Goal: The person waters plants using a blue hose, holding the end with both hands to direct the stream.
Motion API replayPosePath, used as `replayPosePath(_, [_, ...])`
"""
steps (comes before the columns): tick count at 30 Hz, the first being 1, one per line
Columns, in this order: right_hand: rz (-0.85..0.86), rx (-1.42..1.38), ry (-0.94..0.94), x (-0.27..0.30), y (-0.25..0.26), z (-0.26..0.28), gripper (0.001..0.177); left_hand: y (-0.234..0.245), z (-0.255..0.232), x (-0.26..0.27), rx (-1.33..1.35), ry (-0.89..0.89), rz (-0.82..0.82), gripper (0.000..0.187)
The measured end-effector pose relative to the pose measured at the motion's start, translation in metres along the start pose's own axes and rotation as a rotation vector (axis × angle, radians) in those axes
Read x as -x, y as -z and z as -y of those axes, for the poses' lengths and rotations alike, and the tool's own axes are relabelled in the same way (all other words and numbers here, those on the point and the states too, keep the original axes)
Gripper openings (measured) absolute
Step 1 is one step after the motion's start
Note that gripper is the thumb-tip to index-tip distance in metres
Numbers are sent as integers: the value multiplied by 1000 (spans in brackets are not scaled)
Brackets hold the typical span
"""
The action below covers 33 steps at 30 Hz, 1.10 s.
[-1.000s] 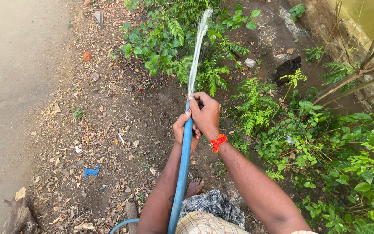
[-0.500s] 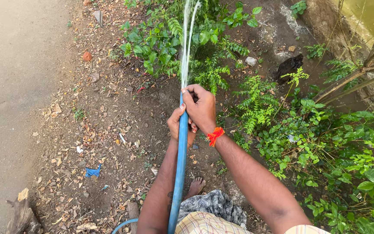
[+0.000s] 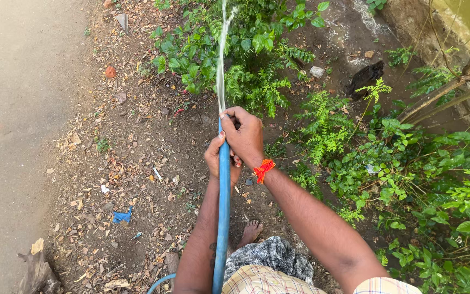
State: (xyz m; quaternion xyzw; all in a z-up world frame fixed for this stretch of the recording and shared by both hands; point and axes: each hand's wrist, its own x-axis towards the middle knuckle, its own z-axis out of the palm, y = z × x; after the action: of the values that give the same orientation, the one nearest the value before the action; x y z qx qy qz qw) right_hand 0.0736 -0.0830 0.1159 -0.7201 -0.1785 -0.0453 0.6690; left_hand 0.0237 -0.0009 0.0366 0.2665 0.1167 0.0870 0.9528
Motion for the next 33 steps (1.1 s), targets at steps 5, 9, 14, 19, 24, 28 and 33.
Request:
replayPosePath(5, [30, 26, -40, 1, -3, 3, 19, 2, -3, 3, -8, -14, -43, 33])
replayPosePath(9, [24, 17, -14, 2, -8, 1, 20, 5, -6, 4, -10, -21, -38, 34])
replayPosePath(14, [-4, 38, -47, 4, -10, -14, 20, 19, 3, -1, -16, 27, -85, 34])
replayPosePath(19, [-32, 57, -194, 24, -1, -66, 22, 54, 41, -9, -38, 123, -115, 37])
replayPosePath(24, [-119, 117, -204, 58, 9, -142, 21, 92, 86, 0, -123, 278, -232, 42])
replayPosePath(28, [-186, 143, -353, 79, 30, -158, 21, 100, 116, 5, -145, 369, -257, 37])
replayPosePath(33, [-228, 82, -438, 86, 50, -146, 22, 94, 132, 6, -181, 464, -198, 46])
